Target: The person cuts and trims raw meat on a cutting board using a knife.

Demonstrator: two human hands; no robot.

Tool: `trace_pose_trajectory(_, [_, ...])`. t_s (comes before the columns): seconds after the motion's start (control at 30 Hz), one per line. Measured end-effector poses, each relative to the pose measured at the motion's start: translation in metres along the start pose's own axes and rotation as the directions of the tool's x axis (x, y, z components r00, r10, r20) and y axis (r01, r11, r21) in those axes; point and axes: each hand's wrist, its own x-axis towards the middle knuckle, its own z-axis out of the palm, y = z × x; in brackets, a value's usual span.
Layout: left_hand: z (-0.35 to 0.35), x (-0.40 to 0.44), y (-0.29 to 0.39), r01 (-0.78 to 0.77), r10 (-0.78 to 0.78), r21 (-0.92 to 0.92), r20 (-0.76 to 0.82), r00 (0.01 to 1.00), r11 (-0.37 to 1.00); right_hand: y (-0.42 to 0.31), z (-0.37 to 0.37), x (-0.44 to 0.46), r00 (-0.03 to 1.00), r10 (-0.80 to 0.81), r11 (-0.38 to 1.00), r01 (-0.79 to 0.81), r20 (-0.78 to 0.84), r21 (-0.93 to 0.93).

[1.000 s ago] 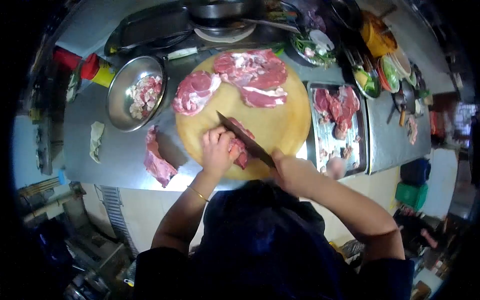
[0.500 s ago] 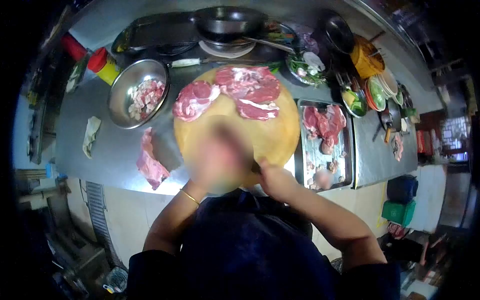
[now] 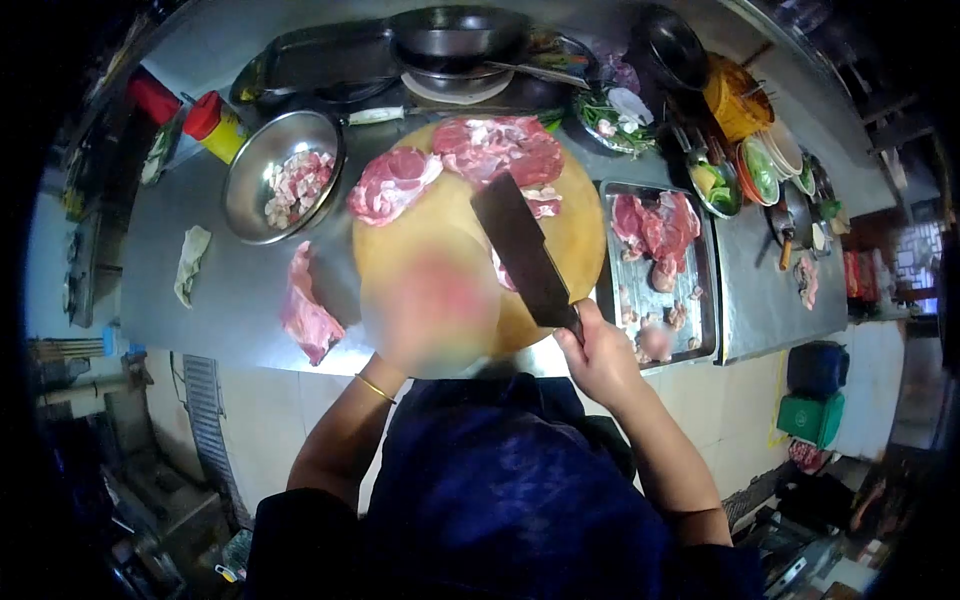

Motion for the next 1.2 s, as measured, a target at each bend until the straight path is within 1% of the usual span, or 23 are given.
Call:
trace_pose_trajectory(0.03, [-0.001, 0.002, 0.005, -0.034, 0.035, 0.024, -0.042, 0.999, 0.999, -0.013, -0.008, -0.002, 1.0, -0.015, 0.999, 0.014, -0.025, -0.034])
trace_pose_trajectory(0.13, [-0.007, 0.008, 0.013, 0.001, -0.001, -0.014, -0.042, 0.999, 1.0, -0.037, -0.027, -0.012, 0.985, -0.094, 0.994, 0.1, -0.144, 0.037])
trace_pose_trajectory(0.17, [-0.008, 0.009, 0.012, -0.088, 0.093, 0.113, -0.04, 0.995, 0.99, -0.042, -0.03, -0.014, 0.96, -0.164, 0.986, 0.167, -0.227, -0.008])
trace_pose_trajectory(0.2, [-0.009, 0.01, 0.01, -0.174, 0.186, 0.236, -0.028, 0.982, 0.956, -0.039, -0.028, -0.013, 0.976, -0.15, 0.989, 0.146, -0.155, -0.035])
trace_pose_trajectory(0.27, [-0.009, 0.007, 0.01, -0.215, 0.238, 0.29, -0.044, 0.97, 0.932, -0.023, -0.014, -0.012, 0.994, -0.105, 0.99, 0.102, -0.022, -0.099])
trace_pose_trajectory(0.3, [-0.006, 0.009, 0.012, -0.175, 0.201, 0.229, -0.094, 0.975, 0.957, 0.015, 0.015, -0.009, 0.98, -0.04, 0.975, 0.081, 0.195, -0.209])
trace_pose_trajectory(0.33, [-0.004, 0.013, 0.013, -0.136, 0.156, 0.18, -0.104, 0.982, 0.974, 0.028, 0.014, -0.009, 0.981, 0.009, 0.99, 0.019, 0.195, -0.141])
trace_pose_trajectory(0.4, [-0.007, 0.012, 0.014, -0.037, 0.045, 0.106, -0.075, 0.996, 0.994, 0.034, -0.015, 0.003, 0.928, 0.122, 0.985, -0.157, 0.351, 0.074])
trace_pose_trajectory(0.43, [-0.009, 0.007, 0.014, 0.021, -0.018, 0.083, -0.031, 0.999, 0.996, 0.046, -0.008, 0.0, 0.97, 0.029, 0.998, -0.043, 0.242, 0.055])
trace_pose_trajectory(0.47, [-0.01, 0.006, 0.012, 0.083, -0.083, 0.065, 0.007, 0.996, 0.994, 0.046, -0.007, -0.002, 0.977, 0.024, 1.0, -0.024, 0.213, -0.002])
trace_pose_trajectory(0.5, [-0.009, 0.005, 0.008, 0.078, -0.078, 0.034, 0.019, 0.997, 0.996, 0.036, -0.006, -0.005, 0.981, 0.02, 0.998, -0.009, 0.191, -0.058])
trace_pose_trajectory(0.53, [-0.006, 0.004, 0.004, 0.065, -0.065, 0.025, -0.008, 0.998, 0.998, 0.026, -0.005, -0.008, 0.985, 0.013, 0.994, 0.006, 0.171, -0.111])
trace_pose_trajectory(0.57, [-0.003, 0.003, -0.001, 0.052, -0.051, 0.018, -0.032, 0.998, 0.998, 0.016, -0.002, -0.01, 0.991, -0.009, 0.998, 0.018, 0.131, -0.067])
trace_pose_trajectory(0.6, [-0.002, 0.003, -0.004, 0.039, -0.038, 0.012, -0.055, 0.998, 0.999, 0.002, -0.004, -0.01, 0.987, -0.01, 0.998, 0.019, 0.16, -0.058])
trace_pose_trajectory(0.67, [0.001, 0.003, -0.007, 0.009, -0.01, -0.013, -0.077, 0.997, 1.0, -0.017, 0.0, -0.012, 0.99, -0.099, 0.993, 0.106, 0.105, -0.06])
trace_pose_trajectory(0.7, [0.003, 0.003, -0.007, -0.007, 0.005, -0.027, -0.084, 0.996, 1.0, -0.024, 0.002, -0.011, 0.983, -0.143, 0.981, 0.157, 0.118, -0.115])
trace_pose_trajectory(0.77, [-0.011, 0.015, 0.011, -0.121, 0.123, 0.099, -0.014, 0.992, 0.988, -0.032, 0.003, -0.006, 0.971, -0.2, 0.966, 0.217, 0.128, -0.14])
trace_pose_trajectory(0.8, [-0.009, 0.015, 0.008, -0.117, 0.117, 0.107, -0.001, 0.993, 0.987, -0.034, 0.004, -0.003, 0.965, -0.229, 0.955, 0.248, 0.13, -0.16])
trace_pose_trajectory(0.87, [-0.004, 0.014, 0.001, -0.109, 0.107, 0.123, 0.025, 0.994, 0.986, -0.032, 0.008, 0.0, 0.965, -0.221, 0.957, 0.242, 0.14, -0.159])
trace_pose_trajectory(0.93, [0.001, 0.01, 0.0, 0.043, -0.046, 0.111, 0.029, 0.999, 0.993, -0.032, 0.003, 0.001, 0.962, -0.176, 0.965, 0.21, 0.207, -0.155])
trace_pose_trajectory(0.97, [0.002, 0.008, -0.003, 0.053, -0.056, 0.097, 0.029, 0.998, 0.994, -0.033, 0.002, 0.001, 0.959, -0.222, 0.949, 0.254, 0.178, -0.187])
trace_pose_trajectory(1.07, [0.004, 0.006, -0.006, 0.088, -0.097, 0.17, 0.047, 0.994, 0.981, -0.037, 0.012, 0.005, 0.967, -0.128, 0.956, 0.179, 0.221, -0.232])
trace_pose_trajectory(1.2, [0.004, 0.011, -0.005, 0.082, -0.088, 0.157, 0.028, 0.996, 0.984, -0.046, 0.027, 0.032, 0.969, -0.145, 0.953, 0.192, 0.201, -0.235])
